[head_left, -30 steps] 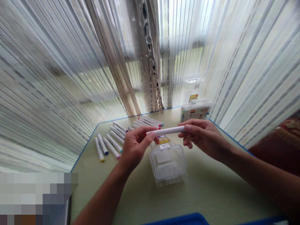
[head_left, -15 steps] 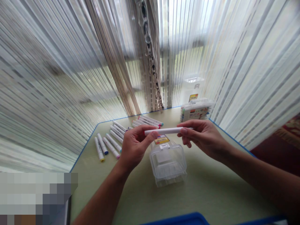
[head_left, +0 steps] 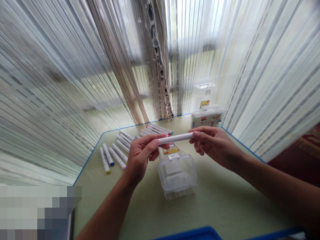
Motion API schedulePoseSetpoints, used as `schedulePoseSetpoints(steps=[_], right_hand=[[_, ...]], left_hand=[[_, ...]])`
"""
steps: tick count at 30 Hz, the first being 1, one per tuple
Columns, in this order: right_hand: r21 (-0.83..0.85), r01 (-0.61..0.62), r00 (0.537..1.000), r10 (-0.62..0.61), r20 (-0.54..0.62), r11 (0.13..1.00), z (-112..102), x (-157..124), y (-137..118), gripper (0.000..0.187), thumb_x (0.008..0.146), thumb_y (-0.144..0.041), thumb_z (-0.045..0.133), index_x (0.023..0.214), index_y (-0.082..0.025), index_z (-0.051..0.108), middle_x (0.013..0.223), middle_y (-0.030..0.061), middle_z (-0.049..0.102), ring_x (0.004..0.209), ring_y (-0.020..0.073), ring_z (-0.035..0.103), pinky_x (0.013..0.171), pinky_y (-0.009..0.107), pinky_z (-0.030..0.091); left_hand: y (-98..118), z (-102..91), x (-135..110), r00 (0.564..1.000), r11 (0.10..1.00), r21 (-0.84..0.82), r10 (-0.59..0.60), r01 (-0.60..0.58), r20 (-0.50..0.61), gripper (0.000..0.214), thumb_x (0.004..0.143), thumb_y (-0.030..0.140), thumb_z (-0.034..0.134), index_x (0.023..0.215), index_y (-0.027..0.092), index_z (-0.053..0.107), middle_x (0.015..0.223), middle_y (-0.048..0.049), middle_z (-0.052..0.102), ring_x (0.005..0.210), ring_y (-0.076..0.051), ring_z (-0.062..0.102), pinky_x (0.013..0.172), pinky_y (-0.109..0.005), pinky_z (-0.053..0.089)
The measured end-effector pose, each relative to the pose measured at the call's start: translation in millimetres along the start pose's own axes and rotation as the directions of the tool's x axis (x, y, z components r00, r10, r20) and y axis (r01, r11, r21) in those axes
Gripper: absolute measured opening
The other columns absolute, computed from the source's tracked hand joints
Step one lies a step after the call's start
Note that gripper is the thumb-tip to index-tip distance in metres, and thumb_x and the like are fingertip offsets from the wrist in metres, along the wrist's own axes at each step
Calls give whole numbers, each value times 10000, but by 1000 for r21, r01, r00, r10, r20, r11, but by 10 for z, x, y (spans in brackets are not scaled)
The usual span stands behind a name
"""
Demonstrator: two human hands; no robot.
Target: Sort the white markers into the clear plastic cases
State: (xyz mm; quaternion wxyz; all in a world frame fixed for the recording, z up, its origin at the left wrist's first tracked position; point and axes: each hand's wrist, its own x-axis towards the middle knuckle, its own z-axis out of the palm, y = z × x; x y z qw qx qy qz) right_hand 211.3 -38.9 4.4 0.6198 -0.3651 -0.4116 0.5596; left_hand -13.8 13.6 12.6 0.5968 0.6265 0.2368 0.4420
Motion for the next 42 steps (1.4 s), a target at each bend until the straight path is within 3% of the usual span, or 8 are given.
schedulePoseSetpoints(steps=[7, 12, 19, 23, 29, 34, 42], right_hand=[[-10, -39, 999, 39, -27, 999, -18, -3, -1, 174, 728, -303, 790, 780, -146, 735, 688, 51, 720, 465, 91, 615, 391, 162, 447], [-32, -25, 1000, 24, -20, 999, -2, -3, -4, 223, 715, -344, 794, 735, -134, 721, 675, 60, 716, 466, 103, 619, 386, 168, 453], [-58, 17, 999, -15, 35, 998, 20, -19, -21, 203, 736, -326, 782, 722, -132, 727, 653, 55, 701, 469, 88, 582, 415, 174, 462], [-70, 7, 999, -4, 44, 997, 40, -33, -40, 220, 718, -331, 795, 691, -126, 721, 617, 54, 692, 448, 89, 569, 415, 185, 458], [-86, 7, 998, -2, 59, 996, 23, -32, -23, 175, 722, -293, 798, 784, -139, 743, 681, 53, 714, 493, 105, 609, 443, 200, 480], [-71, -4, 1000, 7, 30, 997, 5, -27, -12, 189, 739, -323, 783, 812, -152, 751, 679, 55, 722, 480, 107, 609, 426, 205, 466], [0, -34, 999, 34, -11, 999, -12, -2, 1, 215, 757, -332, 767, 874, -153, 747, 719, 69, 734, 483, 104, 629, 410, 177, 479]], left_hand=[[-2, 2, 13, 1000, 998, -62, -4, 4, 11, 275, 879, 229, 541, 1053, 91, 704, 777, -131, 726, 513, -86, 435, 469, -228, 263], [-7, 0, 17, 1000, 999, 38, -9, 9, -7, 242, 843, 245, 629, 1037, 123, 707, 718, -82, 712, 484, -59, 403, 449, -197, 265], [76, 87, 16, 994, 984, 175, 41, -23, -102, 166, 709, 202, 773, 851, 127, 729, 697, -45, 705, 576, -110, 596, 517, -198, 459], [96, 116, 18, 990, 979, 199, 60, -35, -124, 160, 671, 188, 798, 801, 126, 729, 730, -48, 717, 608, -125, 624, 552, -215, 503], [83, 98, 21, 991, 970, 240, 61, -31, -119, 163, 719, 219, 772, 859, 135, 760, 656, -38, 692, 539, -94, 551, 484, -193, 424], [28, 60, 21, 996, 993, 117, 7, 4, -91, 233, 796, 286, 705, 970, 136, 744, 626, -41, 667, 450, -49, 396, 411, -186, 263], [15, 14, 18, 998, 1000, -5, -14, 13, -57, 289, 850, 301, 609, 1063, 126, 698, 783, -104, 717, 502, -79, 435, 460, -221, 281]])
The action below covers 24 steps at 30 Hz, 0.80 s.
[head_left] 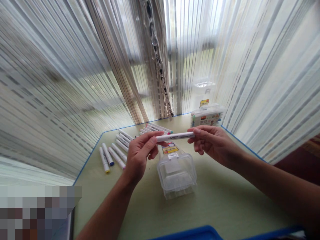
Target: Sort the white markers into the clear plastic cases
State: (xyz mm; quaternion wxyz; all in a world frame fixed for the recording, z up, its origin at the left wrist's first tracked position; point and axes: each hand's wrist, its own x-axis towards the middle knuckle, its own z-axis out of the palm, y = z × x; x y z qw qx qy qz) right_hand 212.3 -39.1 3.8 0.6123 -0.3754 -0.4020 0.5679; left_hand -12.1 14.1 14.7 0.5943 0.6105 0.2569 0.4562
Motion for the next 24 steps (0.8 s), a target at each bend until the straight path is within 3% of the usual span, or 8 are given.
schedulePoseSetpoints(steps=[4, 16, 24], right_hand=[[3, -15, 1000, 15, -21, 1000, -17, 7, 11, 212, 771, -339, 752, 869, -151, 741, 720, 72, 736, 487, 110, 639, 407, 176, 480], [-51, 31, 1000, -31, -2, 998, 12, -3, -14, 197, 704, -289, 807, 833, -152, 746, 709, 55, 720, 489, 104, 625, 410, 180, 464], [-150, 87, 994, -75, 84, 985, -18, -18, 23, 207, 726, -274, 794, 888, -152, 753, 695, 53, 704, 515, 113, 582, 452, 227, 483]], left_hand=[[-1, -7, 4, 1000, 999, -38, -10, 10, -4, 317, 841, 313, 594, 1073, 121, 693, 816, -119, 726, 511, -92, 464, 457, -226, 297], [14, 33, 13, 999, 998, 52, 33, -30, -42, 244, 822, 282, 665, 1011, 135, 711, 748, -85, 714, 469, -47, 419, 425, -186, 283], [10, 59, 8, 998, 986, 166, 3, 7, -63, 184, 734, 276, 762, 849, 144, 703, 656, -21, 666, 493, -78, 502, 436, -190, 333]])
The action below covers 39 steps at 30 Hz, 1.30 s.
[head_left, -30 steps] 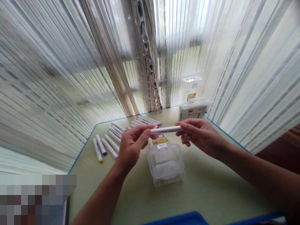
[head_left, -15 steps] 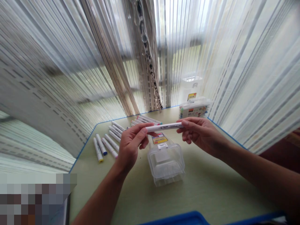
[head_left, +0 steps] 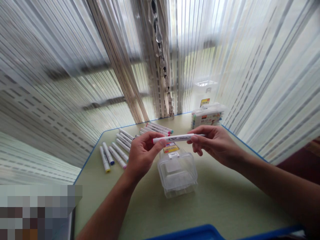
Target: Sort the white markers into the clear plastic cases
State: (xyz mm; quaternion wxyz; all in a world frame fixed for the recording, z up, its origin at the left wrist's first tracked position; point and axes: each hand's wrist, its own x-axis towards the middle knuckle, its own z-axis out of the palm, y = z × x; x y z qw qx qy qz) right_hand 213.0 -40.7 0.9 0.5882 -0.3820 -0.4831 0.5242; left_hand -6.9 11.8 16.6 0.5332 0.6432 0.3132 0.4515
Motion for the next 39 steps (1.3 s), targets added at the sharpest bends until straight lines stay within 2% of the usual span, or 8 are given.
schedulePoseSetpoints(steps=[6, 11, 17, 23, 28, 39], right_hand=[[41, -15, 1000, 15, -14, 999, 26, -1, -32, 177, 743, -271, 778, 875, -154, 757, 755, 62, 718, 518, 103, 595, 446, 206, 478], [90, -25, 999, 27, -17, 996, 22, -10, -50, 201, 772, -259, 743, 946, -159, 759, 830, 94, 739, 533, 114, 622, 451, 211, 488], [85, 1, 1000, -1, 5, 996, 20, -17, -46, 259, 747, -206, 762, 1004, -179, 748, 863, 91, 746, 533, 113, 618, 459, 223, 495], [32, 63, 997, -61, -48, 998, 3, -6, 2, 298, 723, -210, 793, 1014, -175, 733, 819, 84, 742, 523, 122, 620, 435, 226, 493], [-50, 123, 988, -127, -84, 991, 7, 1, 19, 231, 712, -212, 805, 929, -165, 746, 650, 37, 701, 475, 102, 577, 428, 216, 479], [-86, 138, 984, -146, -104, 987, 17, -8, 3, 183, 698, -223, 817, 848, -161, 732, 579, 14, 679, 435, 92, 570, 420, 202, 483]], left_hand=[[-15, -21, 14, 999, 999, -32, -12, 13, 33, 216, 803, 305, 692, 937, 137, 711, 658, -26, 648, 439, -42, 381, 405, -185, 235], [-52, -50, 27, 1000, 995, -95, -12, 14, 29, 227, 839, 306, 640, 985, 143, 703, 744, -55, 678, 467, -54, 406, 421, -197, 254], [-68, -63, 45, 1000, 994, -105, -4, 7, 25, 234, 856, 288, 618, 1012, 128, 688, 749, -49, 662, 475, -50, 406, 422, -196, 240], [-86, -66, 51, 1000, 995, -99, 7, -8, -5, 200, 867, 267, 604, 997, 128, 668, 732, -37, 647, 466, -45, 398, 420, -186, 235], [-96, -69, 49, 1000, 996, -92, 14, -14, -2, 197, 873, 262, 599, 1001, 127, 664, 735, -35, 643, 469, -42, 397, 420, -181, 243], [-72, -55, 41, 999, 993, -108, 37, -39, -25, 144, 872, 249, 603, 960, 136, 619, 729, -30, 651, 465, -47, 400, 416, -181, 253]])
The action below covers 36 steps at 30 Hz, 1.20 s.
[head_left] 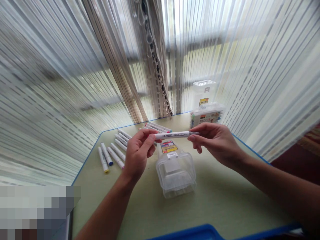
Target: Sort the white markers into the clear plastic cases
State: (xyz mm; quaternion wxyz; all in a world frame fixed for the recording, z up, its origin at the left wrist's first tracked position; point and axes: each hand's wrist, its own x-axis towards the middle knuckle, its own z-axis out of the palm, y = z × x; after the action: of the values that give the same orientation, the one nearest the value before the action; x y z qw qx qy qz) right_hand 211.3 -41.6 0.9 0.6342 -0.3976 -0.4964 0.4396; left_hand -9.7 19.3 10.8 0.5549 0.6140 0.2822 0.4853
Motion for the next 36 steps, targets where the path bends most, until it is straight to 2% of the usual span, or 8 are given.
schedulePoseSetpoints(steps=[14, 20, 24, 36], right_hand=[[27, 2, 1000, -2, 6, 1000, 21, 7, -15, 179, 690, -192, 814, 799, -153, 677, 591, 8, 683, 449, 100, 590, 403, 193, 492], [46, 10, 1000, -11, 13, 999, 30, 14, -23, 203, 681, -175, 814, 833, -159, 681, 715, 28, 715, 497, 113, 620, 402, 204, 503], [36, 4, 1000, -5, 23, 999, 28, 15, -11, 261, 683, -193, 815, 914, -160, 698, 792, 55, 729, 541, 129, 640, 413, 217, 516], [-61, -13, 1000, 12, -19, 998, 38, 15, -54, 273, 650, -273, 839, 861, -154, 712, 658, 20, 696, 461, 104, 589, 394, 214, 494]], left_hand=[[-7, 5, 6, 999, 1000, -15, 10, -10, -31, 114, 860, 239, 613, 940, 157, 608, 722, -1, 610, 458, -45, 409, 416, -189, 251], [-4, 4, 13, 999, 1000, -12, 9, -9, -47, 124, 845, 242, 622, 940, 162, 614, 725, 1, 610, 450, -39, 413, 414, -185, 262], [-4, 0, 13, 999, 1000, 1, 12, -12, -50, 116, 830, 229, 636, 926, 165, 627, 647, 39, 525, 443, -36, 414, 411, -180, 254], [15, 9, 6, 999, 1000, 7, -14, 15, -50, 152, 782, 211, 676, 923, 170, 637, 668, 35, 527, 442, -39, 410, 409, -180, 248]])
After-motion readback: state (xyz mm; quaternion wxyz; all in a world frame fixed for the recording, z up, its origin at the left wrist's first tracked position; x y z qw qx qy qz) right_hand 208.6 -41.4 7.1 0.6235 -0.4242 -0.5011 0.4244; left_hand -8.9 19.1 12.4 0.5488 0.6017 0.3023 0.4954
